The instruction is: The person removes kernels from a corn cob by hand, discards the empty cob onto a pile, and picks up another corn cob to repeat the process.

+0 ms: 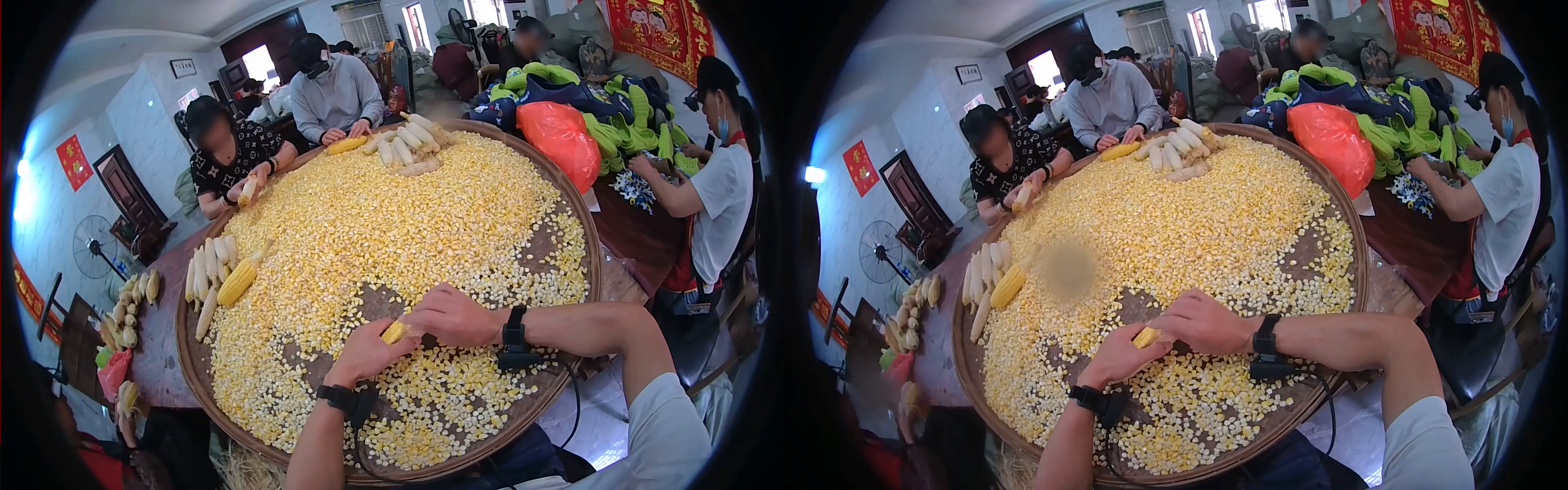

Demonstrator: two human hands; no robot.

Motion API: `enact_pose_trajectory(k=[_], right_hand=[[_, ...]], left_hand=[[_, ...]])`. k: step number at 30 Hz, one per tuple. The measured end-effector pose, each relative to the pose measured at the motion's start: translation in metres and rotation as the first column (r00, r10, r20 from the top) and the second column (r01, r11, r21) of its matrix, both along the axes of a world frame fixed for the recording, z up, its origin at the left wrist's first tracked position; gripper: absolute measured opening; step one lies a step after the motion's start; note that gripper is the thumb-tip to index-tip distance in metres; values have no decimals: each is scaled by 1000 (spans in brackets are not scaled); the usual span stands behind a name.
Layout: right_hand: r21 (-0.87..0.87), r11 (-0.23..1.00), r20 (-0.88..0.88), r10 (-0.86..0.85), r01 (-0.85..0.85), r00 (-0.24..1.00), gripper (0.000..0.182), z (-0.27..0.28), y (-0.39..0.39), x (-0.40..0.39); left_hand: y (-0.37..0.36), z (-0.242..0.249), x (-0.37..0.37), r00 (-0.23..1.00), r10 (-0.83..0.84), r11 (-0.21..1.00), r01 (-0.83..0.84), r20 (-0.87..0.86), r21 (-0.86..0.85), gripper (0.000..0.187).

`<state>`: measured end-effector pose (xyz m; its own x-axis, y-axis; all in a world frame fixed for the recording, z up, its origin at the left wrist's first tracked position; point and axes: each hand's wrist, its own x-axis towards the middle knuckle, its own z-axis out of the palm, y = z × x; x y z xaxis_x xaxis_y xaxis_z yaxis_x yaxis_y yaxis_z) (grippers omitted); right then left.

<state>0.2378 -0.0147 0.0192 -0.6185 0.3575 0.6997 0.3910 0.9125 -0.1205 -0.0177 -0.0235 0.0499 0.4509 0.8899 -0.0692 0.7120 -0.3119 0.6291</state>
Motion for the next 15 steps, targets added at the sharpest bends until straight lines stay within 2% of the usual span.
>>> enact_pose_trajectory(k=[1, 4, 7, 10, 13, 15], right_hand=[[-33, 999, -21, -7, 6, 1000, 47, -1, 1, 0], [23, 993, -37, -116, 116, 993, 47, 4, 3, 4], [14, 988, -51, -154, 155, 987, 43, 11, 0, 2], [-14, 999, 28, -46, 46, 999, 41, 8, -4, -2], [-5, 999, 45, -33, 33, 998, 39, 3, -6, -7], [11, 1000, 53, -25, 25, 998, 39, 3, -3, -6]], left_hand=[[1, -2, -1, 1000, -6, 999, 5, 13, 32, 57], [-1, 9, 1, 1000, 15, 996, -17, -19, -90, 70], [-1, 14, 2, 999, 12, 992, -18, -45, -128, 70], [1, 0, -1, 999, -13, 1000, 14, 45, -27, 70], [2, -3, -2, 1000, -5, 1000, 5, 20, -20, 56], [1, -1, -1, 1000, 1, 999, 0, 16, -36, 57]])
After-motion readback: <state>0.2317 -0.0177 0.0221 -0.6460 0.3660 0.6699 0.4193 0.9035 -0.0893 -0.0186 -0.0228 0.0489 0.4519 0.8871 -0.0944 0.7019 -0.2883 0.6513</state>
